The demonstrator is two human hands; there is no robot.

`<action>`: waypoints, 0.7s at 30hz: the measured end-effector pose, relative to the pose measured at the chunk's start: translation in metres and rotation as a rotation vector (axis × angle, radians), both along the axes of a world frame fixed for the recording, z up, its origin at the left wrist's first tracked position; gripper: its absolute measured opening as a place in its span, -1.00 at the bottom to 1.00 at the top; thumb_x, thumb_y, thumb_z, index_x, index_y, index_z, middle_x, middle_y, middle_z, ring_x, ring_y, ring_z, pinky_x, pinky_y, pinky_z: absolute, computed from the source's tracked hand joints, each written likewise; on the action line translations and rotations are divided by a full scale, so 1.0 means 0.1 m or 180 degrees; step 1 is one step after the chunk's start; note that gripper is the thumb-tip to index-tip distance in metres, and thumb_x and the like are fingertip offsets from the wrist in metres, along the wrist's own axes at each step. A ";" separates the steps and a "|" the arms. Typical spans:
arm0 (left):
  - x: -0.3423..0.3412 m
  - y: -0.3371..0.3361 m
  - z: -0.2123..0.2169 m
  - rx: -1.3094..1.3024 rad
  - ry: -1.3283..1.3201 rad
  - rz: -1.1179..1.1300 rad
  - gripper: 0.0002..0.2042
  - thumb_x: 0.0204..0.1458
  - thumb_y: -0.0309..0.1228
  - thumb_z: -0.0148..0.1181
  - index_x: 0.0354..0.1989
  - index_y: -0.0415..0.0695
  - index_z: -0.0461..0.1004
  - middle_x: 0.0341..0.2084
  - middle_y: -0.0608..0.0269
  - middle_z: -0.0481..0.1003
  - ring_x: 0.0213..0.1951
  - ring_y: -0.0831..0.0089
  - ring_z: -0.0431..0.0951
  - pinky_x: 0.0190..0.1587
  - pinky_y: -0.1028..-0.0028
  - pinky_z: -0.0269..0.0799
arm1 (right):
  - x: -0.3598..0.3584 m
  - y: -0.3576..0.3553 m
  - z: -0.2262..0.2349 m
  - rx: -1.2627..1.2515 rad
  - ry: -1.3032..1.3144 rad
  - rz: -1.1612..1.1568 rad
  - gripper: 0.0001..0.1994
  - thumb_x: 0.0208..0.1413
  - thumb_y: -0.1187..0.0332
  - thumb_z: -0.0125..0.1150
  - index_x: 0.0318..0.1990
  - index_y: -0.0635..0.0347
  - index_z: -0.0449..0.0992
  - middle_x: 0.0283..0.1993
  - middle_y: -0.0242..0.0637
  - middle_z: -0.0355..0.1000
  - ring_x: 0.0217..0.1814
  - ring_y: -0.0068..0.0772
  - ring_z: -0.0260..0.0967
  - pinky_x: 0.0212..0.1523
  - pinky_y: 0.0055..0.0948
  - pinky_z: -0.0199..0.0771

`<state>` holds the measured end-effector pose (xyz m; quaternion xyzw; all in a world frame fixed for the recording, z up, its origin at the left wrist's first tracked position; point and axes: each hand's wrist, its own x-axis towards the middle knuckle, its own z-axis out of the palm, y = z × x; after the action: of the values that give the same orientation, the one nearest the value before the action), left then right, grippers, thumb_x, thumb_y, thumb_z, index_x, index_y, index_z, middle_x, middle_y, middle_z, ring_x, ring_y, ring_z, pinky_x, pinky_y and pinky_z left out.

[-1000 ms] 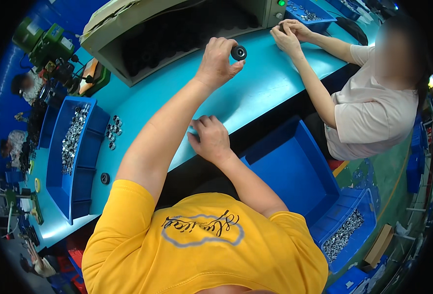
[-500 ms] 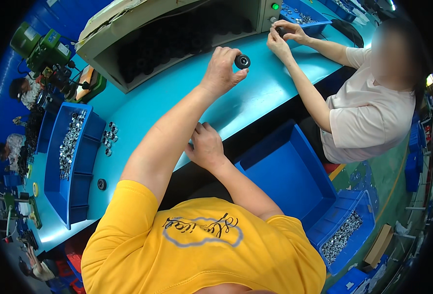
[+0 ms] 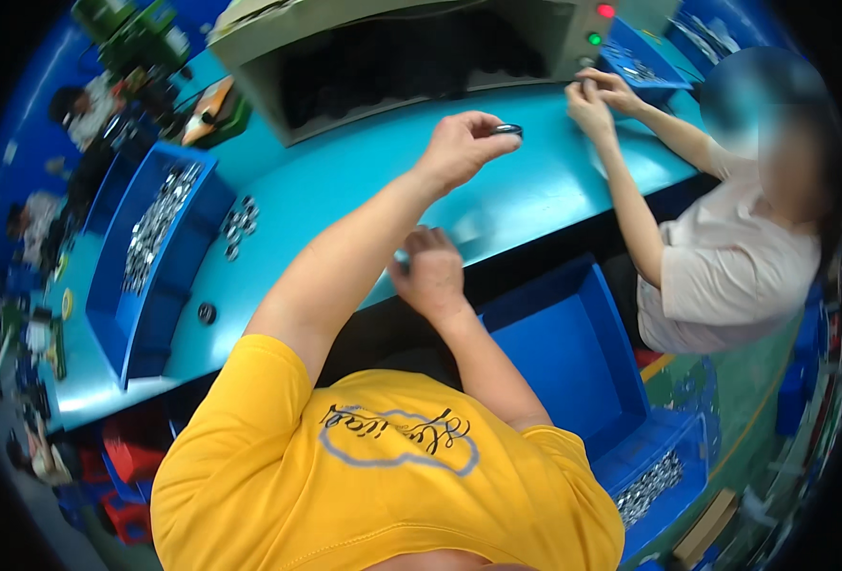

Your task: Assembling small circular components by hand at an industrial workbench.

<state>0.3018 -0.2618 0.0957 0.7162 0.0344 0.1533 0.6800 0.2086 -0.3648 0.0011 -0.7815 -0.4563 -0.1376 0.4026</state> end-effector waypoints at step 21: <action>-4.94 1.41 -0.74 0.2632 0.1664 0.4284 -0.54 -0.07 -0.09 0.47 0.03 0.08 0.60 -0.04 0.24 0.47 0.13 0.14 0.35 0.21 0.15 0.19 | -0.30 0.12 -0.14 -0.0125 0.0508 0.0564 -0.83 0.15 0.47 0.32 -0.10 0.21 0.62 -0.16 -0.25 0.49 -0.30 -0.36 0.45 -0.23 -0.38 0.49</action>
<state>-0.1922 -0.1205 0.0219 0.7472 0.5531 0.3560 0.0952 0.1783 -0.3531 -0.0128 -0.7544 -0.4926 -0.0300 0.4328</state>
